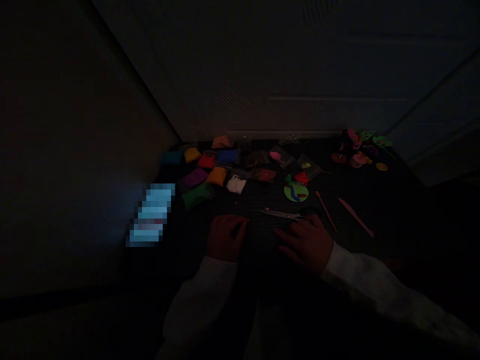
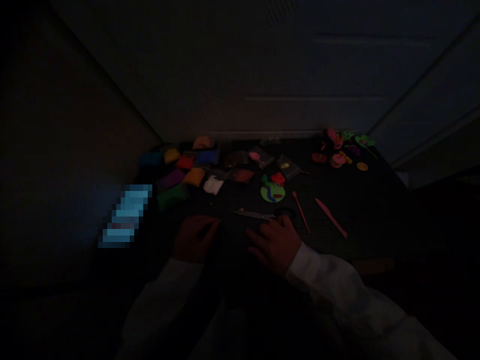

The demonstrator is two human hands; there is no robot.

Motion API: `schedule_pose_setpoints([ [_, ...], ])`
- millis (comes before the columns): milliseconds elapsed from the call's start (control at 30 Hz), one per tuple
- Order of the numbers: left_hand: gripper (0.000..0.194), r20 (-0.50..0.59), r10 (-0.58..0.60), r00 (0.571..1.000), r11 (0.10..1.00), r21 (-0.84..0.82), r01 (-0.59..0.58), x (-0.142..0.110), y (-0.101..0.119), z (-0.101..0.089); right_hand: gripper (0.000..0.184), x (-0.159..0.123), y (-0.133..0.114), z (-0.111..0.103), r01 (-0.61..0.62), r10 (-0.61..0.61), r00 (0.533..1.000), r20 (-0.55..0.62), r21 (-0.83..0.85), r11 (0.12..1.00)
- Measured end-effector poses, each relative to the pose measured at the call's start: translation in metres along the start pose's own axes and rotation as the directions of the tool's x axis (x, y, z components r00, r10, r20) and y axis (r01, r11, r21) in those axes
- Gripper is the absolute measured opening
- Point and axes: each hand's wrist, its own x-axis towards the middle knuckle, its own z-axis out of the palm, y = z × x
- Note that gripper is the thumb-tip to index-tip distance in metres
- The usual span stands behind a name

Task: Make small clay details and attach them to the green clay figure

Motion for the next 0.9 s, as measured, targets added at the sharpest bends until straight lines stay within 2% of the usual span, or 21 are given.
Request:
schedule_pose_setpoints([
  [167, 0.014, 0.01, 0.005, 1.0, 1.0, -0.01, -0.005, 0.0, 0.0, 0.0, 0.041, 0.0, 0.0, 0.0, 0.061, -0.061, 0.998, 0.023, 0.005, 0.998],
  [300, 0.014, 0.007, -0.012, 1.0, 1.0, -0.01, 0.012, 0.0, 0.001, 0.0, 0.043, -0.001, -0.002, 0.0, 0.026, -0.026, 1.0, 0.004, -0.018, 0.999],
  [433, 0.013, 0.008, 0.009, 1.0, 1.0, -0.005, -0.009, 0.0, 0.002, -0.001, 0.045, -0.003, -0.003, -0.001, 0.082, -0.081, 0.996, 0.045, -0.009, 0.997],
  [567, 0.012, 0.019, 0.012, 1.0, 1.0, 0.002, -0.012, 0.001, 0.002, -0.001, 0.048, -0.003, -0.002, -0.003, 0.023, -0.022, 0.999, 0.032, -0.014, 1.0],
  [700, 0.012, 0.017, 0.017, 1.0, 1.0, -0.01, -0.017, 0.001, 0.0, 0.001, 0.047, -0.002, -0.002, -0.007, 0.077, -0.077, 0.996, 0.044, -0.005, 0.997],
  [833, 0.013, 0.009, -0.003, 1.0, 1.0, -0.004, 0.003, 0.0, 0.0, 0.001, 0.048, -0.001, -0.004, -0.011, 0.013, -0.012, 0.999, 0.039, -0.024, 1.0],
  [900, 0.013, 0.016, -0.007, 1.0, 1.0, 0.0, 0.007, 0.0, 0.001, 0.0, 0.047, -0.001, -0.004, -0.012, 0.022, -0.021, 0.999, 0.033, -0.031, 0.999],
])
